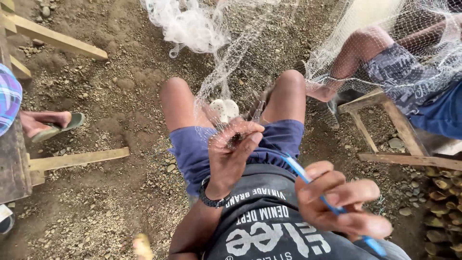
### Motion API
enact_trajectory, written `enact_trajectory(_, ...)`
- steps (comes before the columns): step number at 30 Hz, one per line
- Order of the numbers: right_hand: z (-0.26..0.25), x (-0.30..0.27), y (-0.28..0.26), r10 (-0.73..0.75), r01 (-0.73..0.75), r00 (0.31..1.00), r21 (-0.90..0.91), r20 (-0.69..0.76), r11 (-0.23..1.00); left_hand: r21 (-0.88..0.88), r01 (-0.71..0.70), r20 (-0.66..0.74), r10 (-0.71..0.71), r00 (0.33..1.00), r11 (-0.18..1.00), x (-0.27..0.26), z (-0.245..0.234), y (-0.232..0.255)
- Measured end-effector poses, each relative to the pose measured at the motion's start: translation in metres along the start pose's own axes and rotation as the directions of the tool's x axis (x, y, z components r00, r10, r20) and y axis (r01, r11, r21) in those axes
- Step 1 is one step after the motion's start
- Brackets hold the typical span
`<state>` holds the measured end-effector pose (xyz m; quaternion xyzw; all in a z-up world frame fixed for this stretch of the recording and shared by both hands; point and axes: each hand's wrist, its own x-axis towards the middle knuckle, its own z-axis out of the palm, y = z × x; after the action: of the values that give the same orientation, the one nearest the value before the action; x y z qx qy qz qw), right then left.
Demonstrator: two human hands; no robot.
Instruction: Repairing a white fishing net using scissors and a small blue tool while sitting outdoors.
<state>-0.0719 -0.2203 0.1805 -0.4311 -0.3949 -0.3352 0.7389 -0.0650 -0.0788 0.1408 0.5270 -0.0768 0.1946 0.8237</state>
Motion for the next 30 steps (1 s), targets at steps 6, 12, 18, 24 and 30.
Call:
enact_trajectory(6,-0.055,-0.022,0.008,0.331,-0.326,0.944,-0.139,0.013,0.935,0.133,0.063,-0.147,-0.044,0.988,0.989,0.007,-0.008,0.006)
enact_trajectory(12,-0.097,0.003,0.031,0.343,-0.06,0.893,-0.679,0.292,0.732,0.071,0.113,-0.18,-0.099,0.979,0.991,0.018,-0.011,0.014)
enact_trajectory(18,-0.097,0.015,0.026,0.69,-0.237,0.583,-0.721,0.43,0.651,-0.034,0.093,-0.18,-0.097,0.979,0.995,0.007,-0.02,0.002)
enact_trajectory(24,-0.117,0.011,0.029,0.614,-0.286,0.466,-0.549,0.637,0.786,-0.202,0.062,-0.136,-0.09,0.987,0.977,0.004,-0.039,-0.016)
enact_trajectory(30,-0.124,0.002,0.029,0.585,-0.414,0.385,-0.433,0.714,0.801,-0.2,0.016,-0.17,-0.05,0.984,0.98,0.019,-0.029,0.003)
